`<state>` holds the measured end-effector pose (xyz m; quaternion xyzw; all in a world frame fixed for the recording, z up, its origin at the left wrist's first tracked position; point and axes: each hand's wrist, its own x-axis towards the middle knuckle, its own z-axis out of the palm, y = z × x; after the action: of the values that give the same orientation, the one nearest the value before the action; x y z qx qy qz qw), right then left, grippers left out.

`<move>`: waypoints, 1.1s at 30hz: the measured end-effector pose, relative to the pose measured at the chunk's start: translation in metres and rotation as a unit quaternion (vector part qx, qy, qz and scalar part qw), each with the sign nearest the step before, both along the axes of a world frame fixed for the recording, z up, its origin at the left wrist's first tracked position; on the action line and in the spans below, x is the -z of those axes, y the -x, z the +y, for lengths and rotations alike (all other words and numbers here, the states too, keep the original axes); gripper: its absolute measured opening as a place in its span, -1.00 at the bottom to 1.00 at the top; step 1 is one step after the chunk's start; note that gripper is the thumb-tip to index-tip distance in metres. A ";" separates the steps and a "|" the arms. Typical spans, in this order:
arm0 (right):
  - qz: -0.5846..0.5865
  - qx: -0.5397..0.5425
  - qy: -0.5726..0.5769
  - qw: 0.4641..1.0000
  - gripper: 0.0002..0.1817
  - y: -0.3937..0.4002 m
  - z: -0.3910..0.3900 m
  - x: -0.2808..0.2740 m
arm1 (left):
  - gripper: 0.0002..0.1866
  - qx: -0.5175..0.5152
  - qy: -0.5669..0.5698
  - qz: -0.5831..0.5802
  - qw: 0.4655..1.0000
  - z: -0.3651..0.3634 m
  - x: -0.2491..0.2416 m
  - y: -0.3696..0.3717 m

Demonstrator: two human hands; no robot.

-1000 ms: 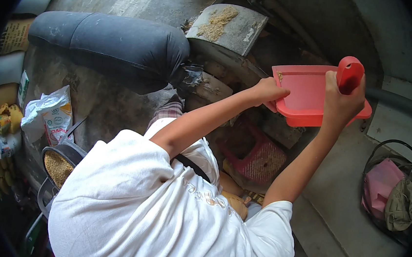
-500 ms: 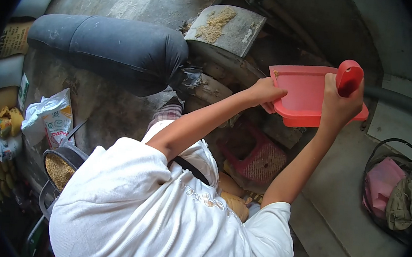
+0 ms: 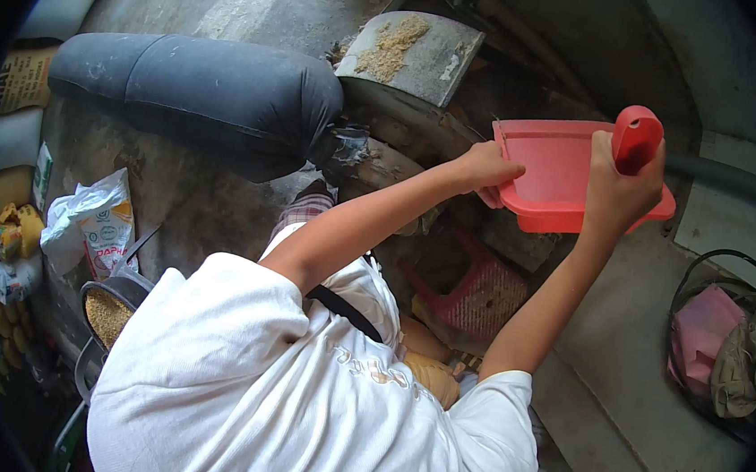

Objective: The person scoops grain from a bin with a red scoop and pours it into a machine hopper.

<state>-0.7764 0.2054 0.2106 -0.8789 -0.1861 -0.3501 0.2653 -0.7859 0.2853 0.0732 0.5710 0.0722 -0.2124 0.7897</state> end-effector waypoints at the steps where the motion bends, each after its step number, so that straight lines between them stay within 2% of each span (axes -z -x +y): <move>1: -0.009 -0.004 -0.004 1.000 -0.75 0.001 0.000 0.001 | -0.66 0.000 -0.018 0.019 1.000 0.001 -0.002 0.003; 8: -0.024 0.013 -0.004 1.000 -0.77 0.003 0.001 -0.003 | -0.67 0.036 -0.018 -0.001 0.999 0.006 -0.010 0.004; 11: -0.040 0.004 0.004 0.999 -0.78 -0.004 0.002 0.000 | -0.67 0.004 -0.045 -0.032 0.998 0.007 -0.007 -0.004; 13: 0.004 0.017 -0.041 0.999 -0.78 0.001 0.002 -0.006 | -0.66 0.024 -0.028 -0.008 0.999 0.012 -0.013 0.003; 17: -0.054 0.010 -0.022 0.998 -0.75 0.004 0.002 -0.002 | -0.65 -0.010 -0.056 -0.034 0.998 0.010 -0.010 0.000; 20: -0.007 0.020 -0.004 1.000 -0.73 0.007 0.006 -0.005 | -0.64 0.033 -0.028 -0.015 0.999 0.011 -0.013 0.007; 24: -0.048 0.011 -0.003 0.999 -0.72 0.014 0.004 0.001 | -0.62 0.018 -0.068 -0.024 0.997 0.014 -0.014 0.007; 27: -0.013 0.008 -0.060 0.998 -0.75 0.022 0.000 0.003 | -0.61 0.001 -0.033 -0.035 0.999 0.019 -0.008 0.016; 29: -0.019 -0.041 -0.148 0.988 -0.75 0.035 -0.015 0.021 | -0.59 -0.109 -0.017 -0.036 0.993 0.018 -0.001 0.033; 31: -0.020 -0.002 -0.148 0.989 -0.79 0.058 -0.022 0.028 | -0.58 -0.124 -0.049 -0.003 0.991 0.020 0.009 0.042; 33: 0.013 0.021 -0.212 0.977 -0.80 0.079 -0.034 0.042 | -0.55 -0.137 -0.033 0.001 0.990 0.017 0.018 0.054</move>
<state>-0.8550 0.1714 0.1683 -0.8109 -0.0859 -0.3757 0.4404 -0.8399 0.3025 0.0550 0.5810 0.1574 -0.1008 0.7921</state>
